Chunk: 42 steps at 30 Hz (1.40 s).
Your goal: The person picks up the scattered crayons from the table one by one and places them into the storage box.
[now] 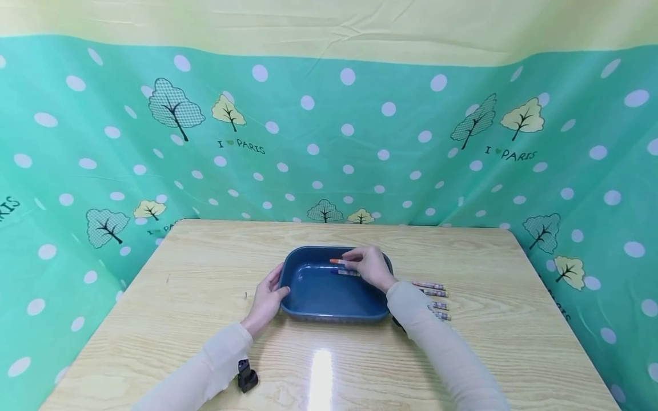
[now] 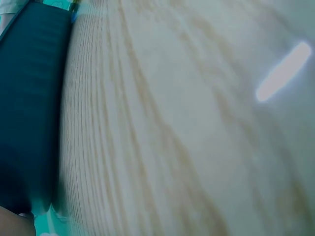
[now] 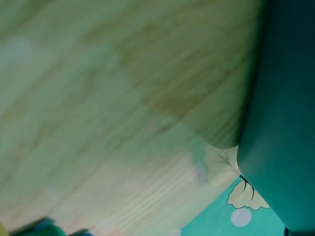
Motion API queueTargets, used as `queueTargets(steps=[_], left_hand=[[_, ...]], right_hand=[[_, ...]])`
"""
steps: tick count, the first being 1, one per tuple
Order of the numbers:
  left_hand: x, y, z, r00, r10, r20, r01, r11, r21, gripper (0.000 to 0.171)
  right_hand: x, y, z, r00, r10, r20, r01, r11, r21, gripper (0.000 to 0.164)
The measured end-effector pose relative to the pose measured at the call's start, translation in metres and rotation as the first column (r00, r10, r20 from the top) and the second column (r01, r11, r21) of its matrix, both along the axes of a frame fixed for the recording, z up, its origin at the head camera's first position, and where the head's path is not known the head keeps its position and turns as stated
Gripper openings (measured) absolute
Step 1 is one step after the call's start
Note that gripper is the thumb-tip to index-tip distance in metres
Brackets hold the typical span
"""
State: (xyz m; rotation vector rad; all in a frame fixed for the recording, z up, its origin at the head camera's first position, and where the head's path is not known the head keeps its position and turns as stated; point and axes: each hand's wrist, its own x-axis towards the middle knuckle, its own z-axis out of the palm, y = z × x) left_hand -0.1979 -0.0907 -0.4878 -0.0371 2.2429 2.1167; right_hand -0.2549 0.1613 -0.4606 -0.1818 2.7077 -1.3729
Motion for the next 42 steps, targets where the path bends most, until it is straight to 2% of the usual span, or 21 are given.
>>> queueTargets(steps=[4,7,11,14,17,22,26,32,42], left_hand=[[-0.0008,-0.0002,0.0011,1.0,-0.002,0.013,0.002,1.0,0.008,0.065],[0.0025,0.0,0.0089,1.0,-0.008,0.022,0.008,1.0,0.019,0.064],[0.0046,0.0,0.0087,1.0,-0.014,-0.006,0.014,1.0,0.022,0.064],[0.0037,-0.0008,0.001,0.998,-0.011,-0.054,0.012,1.0,0.005,0.063],[0.0051,-0.0009,0.0005,0.997,-0.009,-0.074,0.009,1.0,0.0,0.062],[0.0031,-0.0001,0.0015,1.0,0.004,0.001,-0.004,1.0,0.014,0.063],[0.0014,-0.0003,0.0009,1.0,0.004,0.02,-0.004,1.0,0.012,0.063],[0.0015,-0.0003,0.0023,1.0,0.004,0.008,-0.004,1.0,0.01,0.062],[0.0005,0.0006,-0.0003,1.0,-0.002,-0.001,0.002,1.0,0.01,0.062]], right_hand=[[0.0009,-0.0008,-0.0022,0.999,0.003,-0.048,0.0,0.998,0.066,0.019],[0.0009,-0.0014,-0.0044,0.997,0.02,-0.069,-0.012,0.994,0.111,0.019],[0.0012,-0.0018,-0.0059,0.996,0.037,-0.075,-0.026,0.989,0.143,0.019],[0.0013,-0.0019,-0.0059,0.997,0.036,-0.069,-0.026,0.988,0.151,0.02],[0.0003,-0.0022,-0.0059,0.998,0.033,-0.055,-0.025,0.989,0.143,0.021],[-0.0012,-0.002,-0.0062,0.998,0.038,-0.046,-0.032,0.992,0.122,0.023],[-0.0009,-0.0019,-0.0058,0.999,0.032,-0.012,-0.031,0.996,0.079,0.025],[-0.0002,-0.0031,-0.0023,0.999,0.02,0.045,-0.019,0.999,-0.036,0.03],[0.001,-0.0018,0.0004,0.998,0.016,0.059,-0.012,0.998,-0.061,0.03]])
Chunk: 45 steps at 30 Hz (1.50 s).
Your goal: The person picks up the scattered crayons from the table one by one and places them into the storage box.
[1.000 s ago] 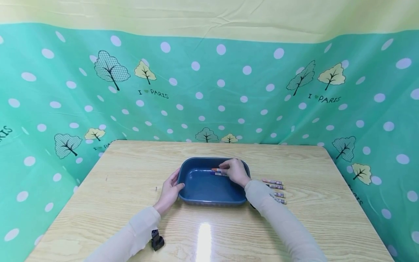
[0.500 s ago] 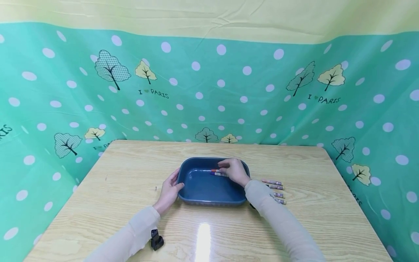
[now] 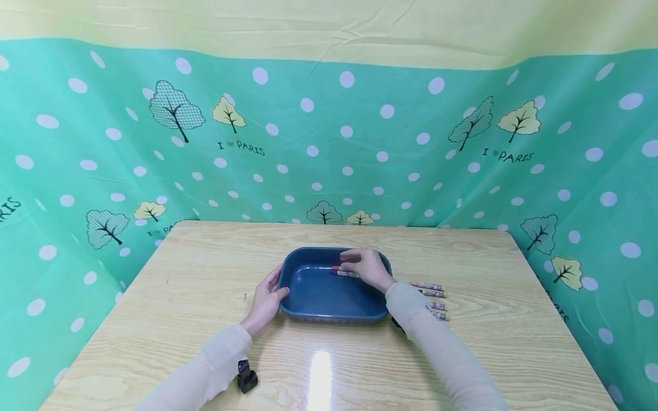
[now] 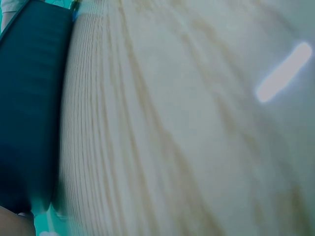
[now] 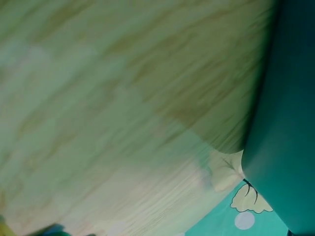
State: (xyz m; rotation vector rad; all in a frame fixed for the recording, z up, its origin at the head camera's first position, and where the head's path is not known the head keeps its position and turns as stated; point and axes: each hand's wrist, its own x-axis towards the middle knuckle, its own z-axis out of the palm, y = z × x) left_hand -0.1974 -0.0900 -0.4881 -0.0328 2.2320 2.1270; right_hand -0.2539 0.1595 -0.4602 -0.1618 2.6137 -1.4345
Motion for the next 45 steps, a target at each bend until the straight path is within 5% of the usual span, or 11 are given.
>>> queueTargets(steps=[7,18,24,25,30,32,45], left_hand=[[0.0,0.004,0.004,1.0,-0.01,0.001,0.01,1.0,-0.005,0.062],[-0.002,0.001,0.0,1.0,0.015,0.003,-0.015,1.0,0.004,0.063],[-0.003,0.0,0.0,1.0,0.012,-0.005,-0.012,1.0,0.003,0.063],[-0.001,0.0,0.004,1.0,0.011,-0.001,-0.011,1.0,0.004,0.063],[0.01,0.002,0.029,1.0,-0.005,0.009,0.005,1.0,0.0,0.061],[0.013,0.003,0.034,1.0,-0.008,0.012,0.008,1.0,-0.003,0.06],[0.0,-0.001,-0.001,1.0,0.009,0.011,-0.008,1.0,-0.006,0.063]], right_hand=[[0.002,0.013,0.01,0.999,-0.014,-0.048,0.009,0.995,-0.1,0.033],[0.012,0.052,0.038,0.994,-0.058,-0.09,0.047,0.991,-0.122,0.036],[0.018,0.084,0.031,0.994,-0.09,-0.063,0.081,0.987,-0.136,0.043],[0.013,0.094,0.019,0.992,-0.1,-0.072,0.089,0.986,-0.139,0.045],[0.023,0.116,0.022,0.993,-0.105,-0.056,0.098,0.989,-0.111,0.052],[0.038,0.114,0.04,0.994,-0.098,-0.042,0.095,0.993,-0.068,0.05],[0.048,0.173,0.002,0.986,-0.142,-0.084,0.145,0.989,0.023,0.044]])
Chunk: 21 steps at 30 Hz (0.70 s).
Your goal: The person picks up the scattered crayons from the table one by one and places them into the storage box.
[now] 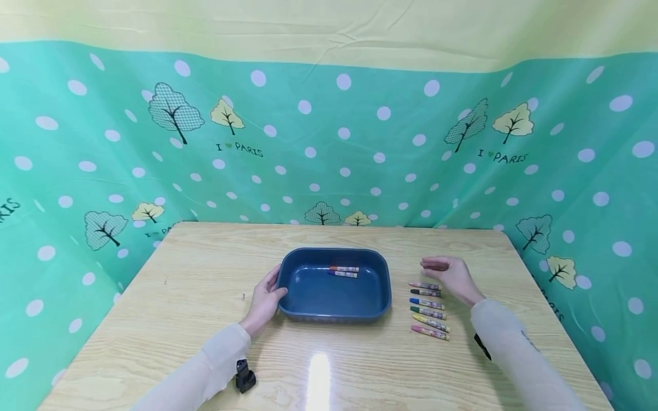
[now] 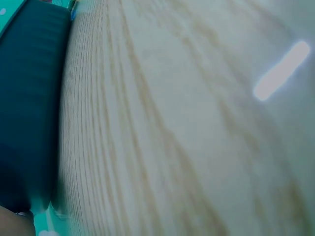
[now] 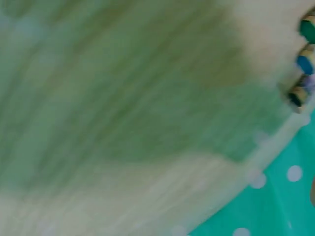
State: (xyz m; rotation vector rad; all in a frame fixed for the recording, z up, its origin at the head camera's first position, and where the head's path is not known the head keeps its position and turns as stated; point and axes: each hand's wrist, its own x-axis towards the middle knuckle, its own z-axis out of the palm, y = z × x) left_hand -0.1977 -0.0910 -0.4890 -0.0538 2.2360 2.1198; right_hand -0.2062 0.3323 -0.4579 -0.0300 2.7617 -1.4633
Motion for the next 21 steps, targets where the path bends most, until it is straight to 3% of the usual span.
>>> queueTargets(steps=[12,21], left_hand=[[0.001,0.001,0.002,1.0,0.007,-0.009,-0.007,1.0,-0.017,0.062],[0.003,0.0,0.003,1.0,-0.001,-0.008,0.001,1.0,-0.009,0.062]], right_hand=[[0.0,0.016,-0.02,0.992,-0.007,0.127,-0.008,0.993,0.118,0.044],[0.0,0.014,-0.028,0.995,0.035,0.091,-0.047,0.99,0.132,0.037]])
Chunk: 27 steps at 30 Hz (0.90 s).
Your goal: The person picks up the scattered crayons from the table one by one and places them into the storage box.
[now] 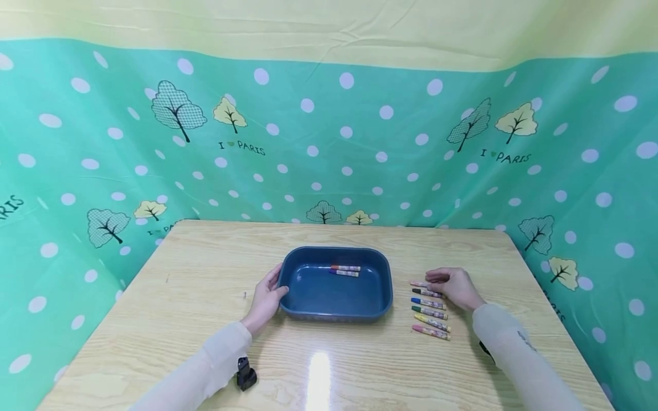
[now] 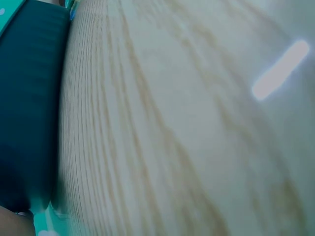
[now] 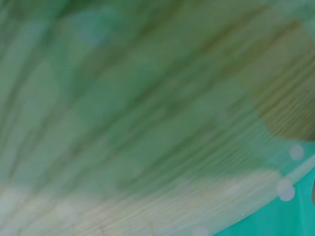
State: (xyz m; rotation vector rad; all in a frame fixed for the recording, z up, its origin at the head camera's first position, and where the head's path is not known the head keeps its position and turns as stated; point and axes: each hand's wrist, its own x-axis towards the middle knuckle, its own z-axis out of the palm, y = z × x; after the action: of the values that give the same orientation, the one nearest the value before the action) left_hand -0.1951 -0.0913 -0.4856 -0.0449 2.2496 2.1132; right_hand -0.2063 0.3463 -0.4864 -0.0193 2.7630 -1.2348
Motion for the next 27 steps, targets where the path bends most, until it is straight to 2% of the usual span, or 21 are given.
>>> queueTargets(steps=[6,9,13,19,24,27], left_hand=[[-0.001,0.001,-0.001,1.0,0.006,0.003,-0.006,1.0,0.001,0.063],[-0.001,0.0,-0.002,1.0,0.01,0.005,-0.01,1.0,0.0,0.063],[-0.002,0.0,-0.003,1.0,0.002,0.008,-0.002,1.0,0.003,0.063],[-0.002,0.0,-0.003,1.0,0.003,0.005,-0.003,1.0,0.017,0.063],[-0.002,0.0,-0.002,1.0,0.01,0.008,-0.01,1.0,0.004,0.063],[-0.002,0.001,-0.001,1.0,0.007,0.009,-0.007,1.0,-0.003,0.063]], right_hand=[[-0.001,-0.004,0.0,0.998,0.019,-0.06,-0.011,0.992,0.129,0.023],[-0.002,-0.006,0.0,0.995,0.038,-0.089,-0.024,0.988,0.152,0.02],[-0.001,-0.007,0.002,0.996,0.039,-0.081,-0.028,0.99,0.139,0.02],[0.0,-0.007,0.009,0.999,0.001,-0.041,0.004,0.994,0.105,0.024],[0.0,-0.008,0.021,0.998,-0.013,-0.062,0.016,0.999,0.049,0.029],[0.0,-0.011,0.03,0.996,-0.012,-0.083,0.016,0.999,0.048,0.03]])
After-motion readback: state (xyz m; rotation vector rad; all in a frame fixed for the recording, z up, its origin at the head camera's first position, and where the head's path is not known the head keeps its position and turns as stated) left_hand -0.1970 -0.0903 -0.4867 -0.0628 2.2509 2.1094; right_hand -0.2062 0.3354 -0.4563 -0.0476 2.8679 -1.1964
